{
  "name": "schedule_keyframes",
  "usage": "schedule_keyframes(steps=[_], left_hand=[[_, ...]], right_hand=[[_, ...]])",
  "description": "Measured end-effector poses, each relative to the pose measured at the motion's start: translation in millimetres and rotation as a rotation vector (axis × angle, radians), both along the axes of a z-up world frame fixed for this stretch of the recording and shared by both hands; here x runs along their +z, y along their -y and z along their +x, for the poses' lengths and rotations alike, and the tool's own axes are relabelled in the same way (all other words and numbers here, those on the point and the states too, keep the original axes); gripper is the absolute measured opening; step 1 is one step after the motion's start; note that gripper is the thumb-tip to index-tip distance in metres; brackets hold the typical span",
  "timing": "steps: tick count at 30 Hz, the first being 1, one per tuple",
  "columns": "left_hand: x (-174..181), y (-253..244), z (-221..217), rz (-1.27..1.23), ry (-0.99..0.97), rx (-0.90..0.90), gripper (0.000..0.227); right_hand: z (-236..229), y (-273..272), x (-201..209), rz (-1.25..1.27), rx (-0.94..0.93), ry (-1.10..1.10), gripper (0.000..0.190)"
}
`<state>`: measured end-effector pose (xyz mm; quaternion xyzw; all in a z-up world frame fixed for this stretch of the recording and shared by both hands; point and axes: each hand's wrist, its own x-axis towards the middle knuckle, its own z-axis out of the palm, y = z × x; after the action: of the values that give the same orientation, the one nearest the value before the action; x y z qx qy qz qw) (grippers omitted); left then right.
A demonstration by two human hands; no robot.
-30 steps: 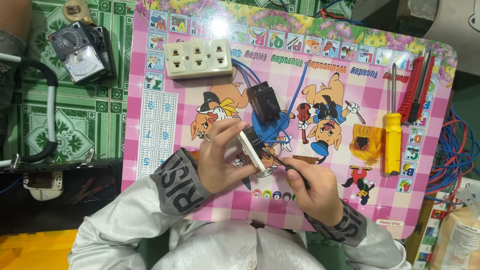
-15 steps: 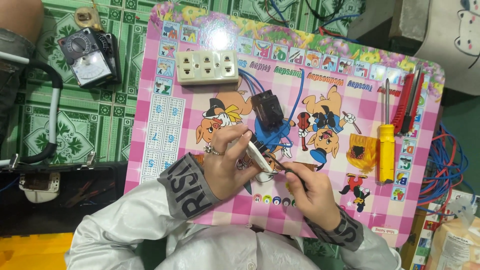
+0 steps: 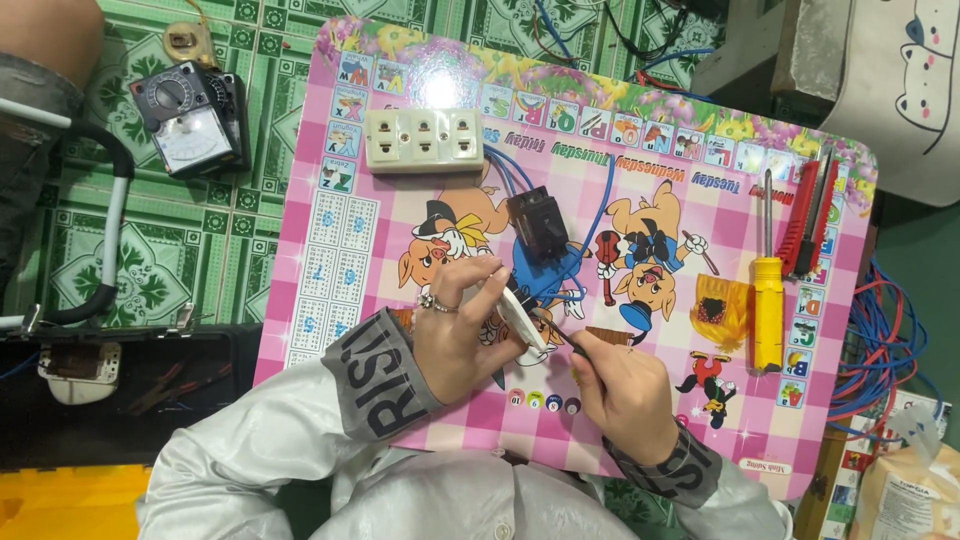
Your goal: The person uses a screwdriver to connect wires to electrical outlets. They tighten screws on the terminals of a white outlet and a black switch, handling blue and black wires throughout the process.
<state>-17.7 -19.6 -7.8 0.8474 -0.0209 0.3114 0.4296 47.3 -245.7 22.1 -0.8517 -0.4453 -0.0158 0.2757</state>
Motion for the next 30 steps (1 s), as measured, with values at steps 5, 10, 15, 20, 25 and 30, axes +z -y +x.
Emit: schedule_keyframes(steps=[5,10,15,20,25,30], left_hand=[[1,1,2,0.003,0.057,0.009,0.079],[-1,1,2,0.025,0.054,0.027,0.076],[1,-2,3,0.044,0.055,0.025,0.075],[-2,5,9,-0.016,0.101,0.105,0.076],[-4,4,9,0.000,0.126,0.090,0.075],[1,7,4,-0.012,0.174,0.065,0.073]], right_hand=[[1,3,-5,0.111,-0.103,-0.708,0.036],[5,0,-10,0.362,-0.068,-1.321,0.037],[20,-2,-7,0.516,-0.009,-1.936,0.035],[22,5,-28,0.655,0.112,-2.093,0.031],[24,-2,-23,0.640,0.132,-2.014,0.033],[26,-5,-32,0.255,0.015,-0.603,0.032]])
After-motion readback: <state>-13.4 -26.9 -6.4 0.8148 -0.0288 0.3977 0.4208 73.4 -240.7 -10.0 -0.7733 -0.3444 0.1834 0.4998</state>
